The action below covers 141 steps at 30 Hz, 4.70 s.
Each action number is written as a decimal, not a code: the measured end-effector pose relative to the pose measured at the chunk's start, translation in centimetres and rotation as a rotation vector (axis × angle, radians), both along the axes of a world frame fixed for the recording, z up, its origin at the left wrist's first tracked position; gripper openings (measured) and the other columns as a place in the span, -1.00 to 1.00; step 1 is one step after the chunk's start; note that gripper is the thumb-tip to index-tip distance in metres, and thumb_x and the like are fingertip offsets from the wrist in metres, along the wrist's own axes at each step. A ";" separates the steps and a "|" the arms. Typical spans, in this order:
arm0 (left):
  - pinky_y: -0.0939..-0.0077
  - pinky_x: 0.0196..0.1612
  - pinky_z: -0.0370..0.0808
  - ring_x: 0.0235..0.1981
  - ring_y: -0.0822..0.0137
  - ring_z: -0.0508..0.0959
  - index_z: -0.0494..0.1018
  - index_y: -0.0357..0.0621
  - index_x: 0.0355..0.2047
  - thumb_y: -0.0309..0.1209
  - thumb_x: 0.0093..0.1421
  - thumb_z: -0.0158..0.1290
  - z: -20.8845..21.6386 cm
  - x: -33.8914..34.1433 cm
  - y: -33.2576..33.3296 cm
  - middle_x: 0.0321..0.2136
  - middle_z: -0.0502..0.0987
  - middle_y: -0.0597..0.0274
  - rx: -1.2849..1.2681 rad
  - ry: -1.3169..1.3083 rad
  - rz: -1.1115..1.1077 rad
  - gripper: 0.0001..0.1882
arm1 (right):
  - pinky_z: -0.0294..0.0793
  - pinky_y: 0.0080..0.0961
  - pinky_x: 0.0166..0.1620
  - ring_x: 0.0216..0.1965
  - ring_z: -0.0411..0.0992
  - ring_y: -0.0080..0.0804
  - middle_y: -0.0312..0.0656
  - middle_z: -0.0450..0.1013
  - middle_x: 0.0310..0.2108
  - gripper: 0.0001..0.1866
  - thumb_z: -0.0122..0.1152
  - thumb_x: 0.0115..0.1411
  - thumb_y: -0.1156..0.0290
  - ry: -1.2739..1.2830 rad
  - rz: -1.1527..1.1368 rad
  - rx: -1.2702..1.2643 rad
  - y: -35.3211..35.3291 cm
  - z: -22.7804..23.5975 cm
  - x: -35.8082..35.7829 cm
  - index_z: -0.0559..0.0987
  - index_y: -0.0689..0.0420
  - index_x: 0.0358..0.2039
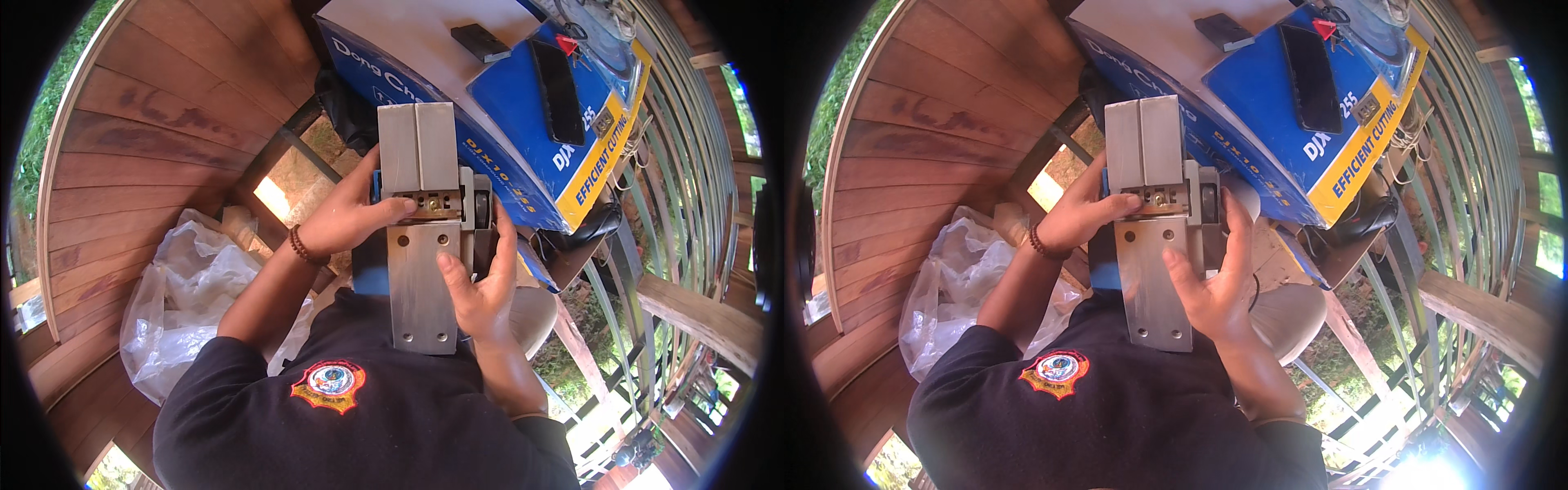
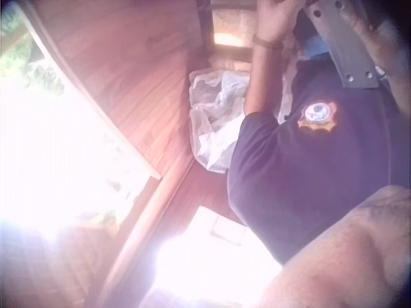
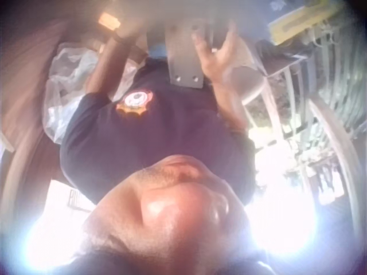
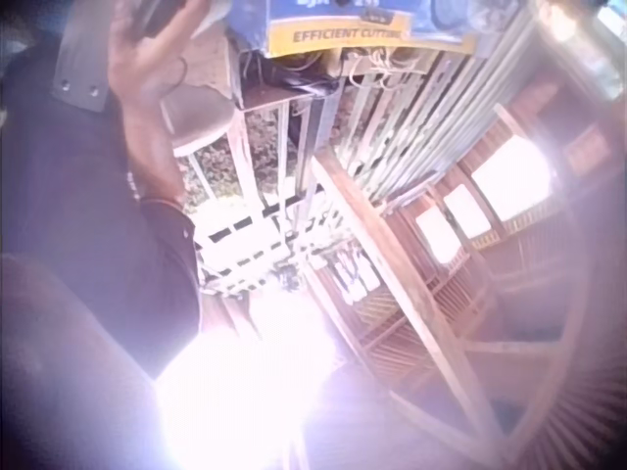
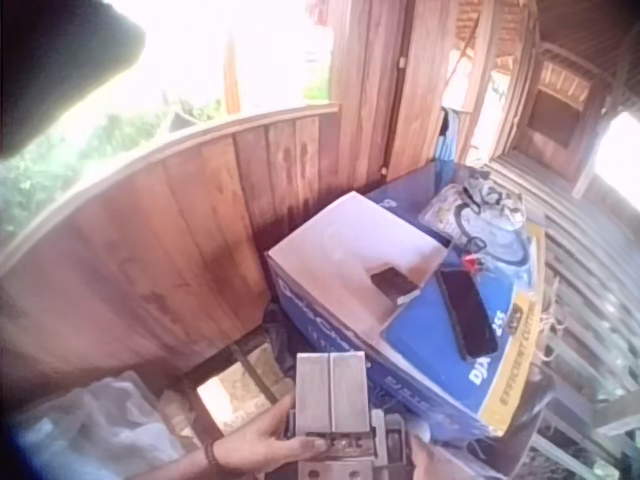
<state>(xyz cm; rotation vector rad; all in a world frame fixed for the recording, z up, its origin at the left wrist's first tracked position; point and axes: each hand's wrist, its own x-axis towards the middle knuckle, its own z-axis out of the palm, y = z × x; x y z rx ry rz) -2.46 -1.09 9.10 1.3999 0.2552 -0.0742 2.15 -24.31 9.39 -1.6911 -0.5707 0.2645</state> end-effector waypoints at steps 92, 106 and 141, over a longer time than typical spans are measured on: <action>0.26 0.02 0.65 -0.02 0.15 0.67 0.35 -0.40 0.28 0.05 0.21 0.29 -6.8 0.7 8.8 0.04 0.60 0.00 0.081 0.236 0.086 -0.14 | 0.67 -0.12 0.08 0.05 0.64 0.01 0.03 0.68 -0.03 -0.73 0.28 0.22 0.42 0.279 -0.075 -1.565 -32.9 -17.0 21.8 0.76 0.14 -0.08; 0.18 -0.04 0.66 -0.07 0.08 0.69 0.47 -0.43 0.17 0.01 0.36 0.08 -5.6 -2.0 8.0 -0.02 0.65 -0.07 0.153 0.162 0.169 -0.32 | 0.59 -0.07 0.06 0.02 0.60 0.07 0.00 0.66 -0.12 -0.75 0.17 0.24 0.48 0.226 -0.209 -1.095 -34.5 -26.8 21.4 0.73 -0.01 -0.14; 0.40 0.34 0.33 0.26 0.29 0.45 0.19 -0.38 0.46 -0.45 0.35 0.03 -3.9 3.4 0.6 0.25 0.48 0.10 0.136 0.088 0.040 -0.31 | 0.65 -0.40 -0.17 -0.29 0.61 -0.32 -0.05 0.63 -0.24 -0.78 0.10 0.39 0.65 0.539 -0.413 0.559 -28.5 -8.7 12.0 0.61 0.31 0.00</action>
